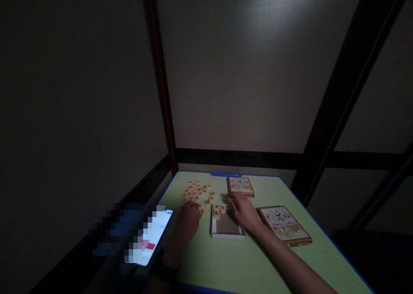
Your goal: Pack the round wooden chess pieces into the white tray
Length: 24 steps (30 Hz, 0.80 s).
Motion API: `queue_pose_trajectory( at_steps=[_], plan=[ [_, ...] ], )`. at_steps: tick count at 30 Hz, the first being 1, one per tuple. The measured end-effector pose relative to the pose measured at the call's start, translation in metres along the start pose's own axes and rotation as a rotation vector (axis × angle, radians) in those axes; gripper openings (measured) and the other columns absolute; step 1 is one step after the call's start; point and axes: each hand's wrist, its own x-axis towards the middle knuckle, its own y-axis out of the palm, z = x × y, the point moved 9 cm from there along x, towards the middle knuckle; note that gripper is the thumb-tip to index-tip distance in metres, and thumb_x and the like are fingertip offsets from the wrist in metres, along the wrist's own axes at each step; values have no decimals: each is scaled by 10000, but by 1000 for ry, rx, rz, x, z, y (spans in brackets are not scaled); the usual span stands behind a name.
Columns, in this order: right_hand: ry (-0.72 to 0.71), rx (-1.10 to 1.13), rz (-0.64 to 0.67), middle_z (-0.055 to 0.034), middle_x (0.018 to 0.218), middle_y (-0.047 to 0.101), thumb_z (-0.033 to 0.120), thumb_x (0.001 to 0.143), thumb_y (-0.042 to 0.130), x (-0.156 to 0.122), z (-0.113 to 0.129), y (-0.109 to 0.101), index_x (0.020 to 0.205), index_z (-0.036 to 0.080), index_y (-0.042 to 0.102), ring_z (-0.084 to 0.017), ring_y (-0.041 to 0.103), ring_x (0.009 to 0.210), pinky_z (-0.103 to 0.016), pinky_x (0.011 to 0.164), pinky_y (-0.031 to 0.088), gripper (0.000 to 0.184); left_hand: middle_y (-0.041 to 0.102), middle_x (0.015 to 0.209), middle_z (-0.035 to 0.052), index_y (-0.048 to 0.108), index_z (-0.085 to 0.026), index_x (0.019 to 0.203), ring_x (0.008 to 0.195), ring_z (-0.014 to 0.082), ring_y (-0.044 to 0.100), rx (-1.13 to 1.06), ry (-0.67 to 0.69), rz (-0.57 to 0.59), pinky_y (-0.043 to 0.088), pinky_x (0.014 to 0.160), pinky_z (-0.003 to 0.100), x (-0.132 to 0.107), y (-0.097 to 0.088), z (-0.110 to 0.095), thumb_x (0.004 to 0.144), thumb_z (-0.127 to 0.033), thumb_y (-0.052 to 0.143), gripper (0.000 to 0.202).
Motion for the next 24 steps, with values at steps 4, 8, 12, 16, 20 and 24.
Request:
queue_pose_trajectory(
  at_steps=[4,8,12,16,20,24],
  plan=[
    [-20,-30,80,-139,1087,710,158,971,414,0,6,8,1137,125,632,-250,637,1024,-386,937,477,276,656,1209,147,680,-149,1103,1116,232,608,59,0,-16,434,996,347,-5,-1,-3,875,-64,469,321],
    [-18,-27,82,-139,1128,701,74,935,396,1,8,6,1182,123,626,-241,621,1063,-375,967,454,341,690,1153,145,681,-140,1111,1095,226,626,187,13,-45,449,970,327,19,-25,-1,873,-29,434,360],
    [-2,-30,72,-123,1152,693,-10,846,411,1,7,6,1192,140,628,-225,598,1101,-352,987,429,434,728,1049,132,716,-173,1039,1029,228,656,334,41,21,473,901,308,55,-45,-7,917,-117,426,320],
    [9,-66,88,-126,1117,700,-37,787,422,0,7,10,1205,133,626,-232,594,1082,-334,962,428,495,721,1135,132,734,-177,1040,1092,238,649,357,59,82,477,916,300,90,-51,-18,867,-96,499,303],
    [12,-95,65,-117,1105,706,-23,789,426,1,7,5,1196,145,633,-237,598,1071,-330,950,431,486,741,1105,115,756,-191,960,1028,231,685,379,78,189,502,850,257,114,-35,-25,754,-53,636,276],
    [23,-100,42,-131,1123,703,-15,803,427,3,6,-2,1197,134,637,-239,602,1071,-326,947,436,471,730,1116,174,750,-144,931,1020,269,692,420,76,241,515,825,270,125,-21,-27,662,-15,702,302]
  ],
)
